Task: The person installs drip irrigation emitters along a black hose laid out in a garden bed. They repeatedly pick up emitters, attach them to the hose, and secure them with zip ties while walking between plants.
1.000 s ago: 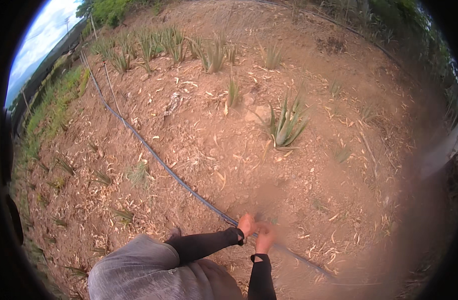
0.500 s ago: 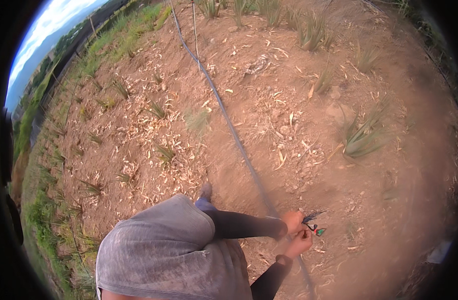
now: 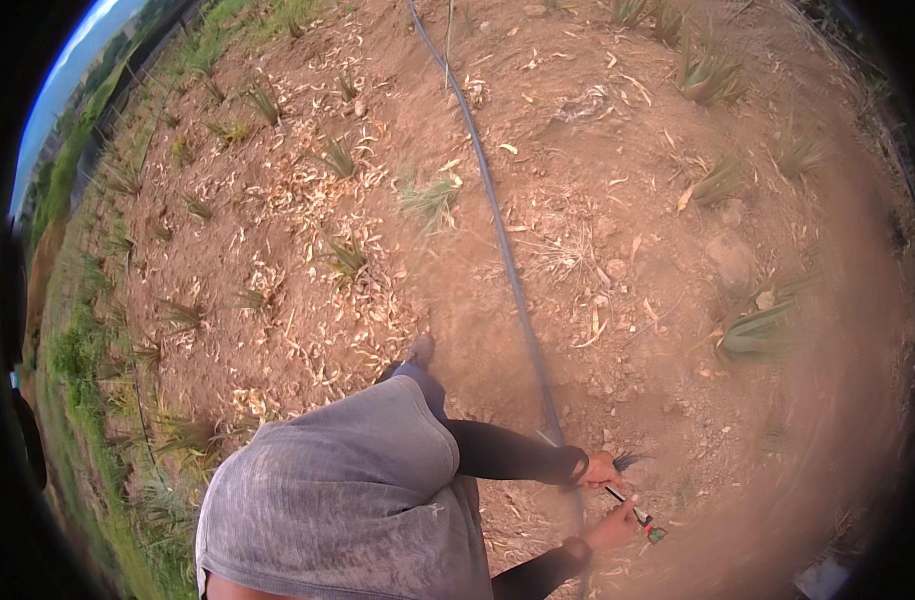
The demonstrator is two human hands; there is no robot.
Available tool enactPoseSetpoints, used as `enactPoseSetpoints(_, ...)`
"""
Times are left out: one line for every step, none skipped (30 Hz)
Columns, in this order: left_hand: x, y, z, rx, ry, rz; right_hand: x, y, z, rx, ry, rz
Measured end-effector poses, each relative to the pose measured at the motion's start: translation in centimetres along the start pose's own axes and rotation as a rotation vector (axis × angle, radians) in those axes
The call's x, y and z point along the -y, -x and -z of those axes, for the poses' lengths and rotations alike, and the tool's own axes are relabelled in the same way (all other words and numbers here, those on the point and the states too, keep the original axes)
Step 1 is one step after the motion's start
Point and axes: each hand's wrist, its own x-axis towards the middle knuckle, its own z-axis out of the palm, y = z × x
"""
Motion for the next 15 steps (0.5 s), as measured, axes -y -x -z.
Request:
enactPoseSetpoints(0.1,0.2,2.3,-0.011,0.009,-0.020,-0.2,-0.8,-1.0,-0.073,0.105,0.083)
enactPoseSetpoints(0.4,0.9,4.5,-0.026,0.022,-0.036,0.1,-1.0,-2.4,-0.141,0.211,0.167)
enactPoseSetpoints(-0.1,3.3,6.7,-0.032,-0.024,-0.025,2.0,0.9,-1.4,-0.173,0.368,0.122)
enactPoseSetpoints(-0.5,5.1,9.1,-0.088,-0.056,-0.022,2.4,1.5,-1.8,-0.208,0.353,0.106)
enactPoseSetpoints(-0.8,6.8,12.1,-0.160,-0.083,-0.021,1.6,1.4,-2.0,-0.226,0.334,0.101)
enactPoseSetpoints(-2.0,9.6,15.1,-0.157,-0.122,0.011,0.2,1.6,-1.2,-0.265,0.318,0.076)
enactPoseSetpoints(-2.9,12.1,18.1,-0.128,-0.077,-0.002,-1.2,1.5,-1.1,-0.297,0.286,0.035)
enactPoseSetpoints(-3.1,13.5,21.6,-0.162,-0.084,-0.004,-2.8,1.5,-1.2,-0.307,0.230,-0.042)
enactPoseSetpoints(-3.0,14.6,25.7,-0.240,-0.088,0.010,-4.6,1.2,-1.4,-0.310,0.160,-0.143)
enactPoseSetpoints(-2.6,15.7,29.7,-0.311,-0.077,0.032,-5.9,1.2,-1.3,-0.322,0.104,-0.231)
enactPoseSetpoints(-2.0,16.8,33.6,-0.395,-0.011,0.059,-6.5,0.6,-1.7,-0.312,0.078,-0.288)
enactPoseSetpoints(-1.0,18.1,37.8,-0.460,0.193,0.078,-5.5,0.3,-3.2,-0.331,0.105,-0.257)
enactPoseSetpoints(1.0,19.2,42.6,-0.556,0.334,0.081,-3.6,-0.2,-5.9,-0.305,0.170,-0.167)
enactPoseSetpoints(0.0,21.5,44.3,-0.631,0.329,0.073,-3.8,-0.1,-5.8,-0.341,0.242,-0.121)
enactPoseSetpoints(-0.8,23.7,46.0,-0.628,0.377,0.020,-4.2,-0.1,-6.0,-0.351,0.311,-0.084)
